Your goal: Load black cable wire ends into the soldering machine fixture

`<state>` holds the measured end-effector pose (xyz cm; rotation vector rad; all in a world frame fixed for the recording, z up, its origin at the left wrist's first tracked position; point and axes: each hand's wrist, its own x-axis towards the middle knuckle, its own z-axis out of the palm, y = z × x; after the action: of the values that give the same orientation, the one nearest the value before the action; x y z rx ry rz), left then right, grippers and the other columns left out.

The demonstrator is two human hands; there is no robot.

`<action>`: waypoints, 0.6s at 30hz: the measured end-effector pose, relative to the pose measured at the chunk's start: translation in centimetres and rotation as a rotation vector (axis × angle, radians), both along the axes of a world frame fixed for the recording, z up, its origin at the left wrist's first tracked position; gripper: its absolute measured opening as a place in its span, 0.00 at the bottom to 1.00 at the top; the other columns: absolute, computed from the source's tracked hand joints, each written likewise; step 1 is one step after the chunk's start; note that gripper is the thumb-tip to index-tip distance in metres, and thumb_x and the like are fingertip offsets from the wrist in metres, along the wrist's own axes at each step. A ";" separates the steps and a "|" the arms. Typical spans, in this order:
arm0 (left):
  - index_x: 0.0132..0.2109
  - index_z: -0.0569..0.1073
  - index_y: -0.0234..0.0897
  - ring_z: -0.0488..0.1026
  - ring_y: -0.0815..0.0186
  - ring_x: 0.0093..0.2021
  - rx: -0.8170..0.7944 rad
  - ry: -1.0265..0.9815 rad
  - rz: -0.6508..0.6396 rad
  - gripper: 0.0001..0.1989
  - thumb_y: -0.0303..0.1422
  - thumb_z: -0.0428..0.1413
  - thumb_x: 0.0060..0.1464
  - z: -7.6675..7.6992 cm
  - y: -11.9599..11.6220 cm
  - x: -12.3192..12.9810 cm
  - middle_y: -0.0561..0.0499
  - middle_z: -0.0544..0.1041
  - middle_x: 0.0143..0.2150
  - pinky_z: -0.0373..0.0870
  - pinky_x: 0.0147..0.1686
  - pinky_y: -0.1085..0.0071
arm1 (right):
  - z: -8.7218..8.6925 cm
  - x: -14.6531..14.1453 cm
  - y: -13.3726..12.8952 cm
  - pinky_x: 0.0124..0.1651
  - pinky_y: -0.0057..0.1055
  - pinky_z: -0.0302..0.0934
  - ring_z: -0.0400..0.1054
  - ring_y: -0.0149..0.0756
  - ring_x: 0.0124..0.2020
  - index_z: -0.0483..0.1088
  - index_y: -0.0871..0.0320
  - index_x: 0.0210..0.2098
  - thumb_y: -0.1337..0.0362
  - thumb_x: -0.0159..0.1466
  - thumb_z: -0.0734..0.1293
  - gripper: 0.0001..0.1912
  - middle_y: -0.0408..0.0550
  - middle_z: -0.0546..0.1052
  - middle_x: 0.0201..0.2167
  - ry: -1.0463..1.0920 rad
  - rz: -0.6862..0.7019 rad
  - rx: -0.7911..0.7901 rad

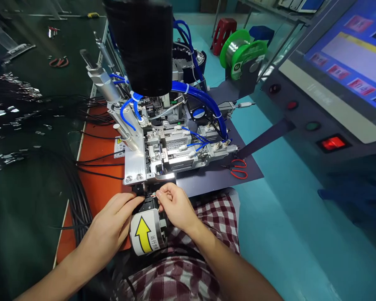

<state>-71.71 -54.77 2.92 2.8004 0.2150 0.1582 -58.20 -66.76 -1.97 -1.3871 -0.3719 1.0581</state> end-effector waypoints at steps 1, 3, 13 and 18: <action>0.50 0.69 0.27 0.68 0.57 0.43 -0.001 0.005 0.000 0.18 0.17 0.43 0.55 0.0 0.0 0.0 0.41 0.71 0.45 0.74 0.41 0.60 | 0.0 0.1 0.0 0.27 0.27 0.53 0.59 0.27 0.20 0.63 0.57 0.25 0.52 0.58 0.66 0.16 0.37 0.65 0.18 0.023 0.004 0.007; 0.50 0.69 0.28 0.68 0.58 0.42 -0.009 0.016 0.004 0.17 0.18 0.44 0.55 0.0 0.0 -0.1 0.41 0.71 0.44 0.74 0.41 0.61 | -0.1 0.2 0.0 0.27 0.27 0.53 0.58 0.27 0.20 0.63 0.58 0.24 0.51 0.58 0.66 0.17 0.37 0.65 0.17 0.069 0.019 0.018; 0.53 0.67 0.31 0.67 0.59 0.38 -0.011 0.030 -0.026 0.18 0.19 0.46 0.56 0.0 -0.6 0.9 0.42 0.71 0.43 0.73 0.35 0.63 | 0.0 0.0 0.4 0.27 0.29 0.55 0.61 0.29 0.21 0.64 0.57 0.25 0.47 0.55 0.68 0.19 0.38 0.67 0.20 0.041 -0.042 0.010; 0.50 0.69 0.28 0.67 0.59 0.37 -0.004 0.022 -0.003 0.16 0.20 0.44 0.57 -0.2 -1.0 1.5 0.41 0.72 0.41 0.73 0.35 0.62 | -0.4 -0.7 0.9 0.26 0.27 0.50 0.55 0.26 0.19 0.62 0.57 0.25 0.51 0.55 0.68 0.17 0.36 0.63 0.18 0.140 -0.108 0.028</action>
<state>-70.16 -55.74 2.68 2.7996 0.2166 0.1265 -58.92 -65.90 -2.38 -1.2853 -0.2064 1.0500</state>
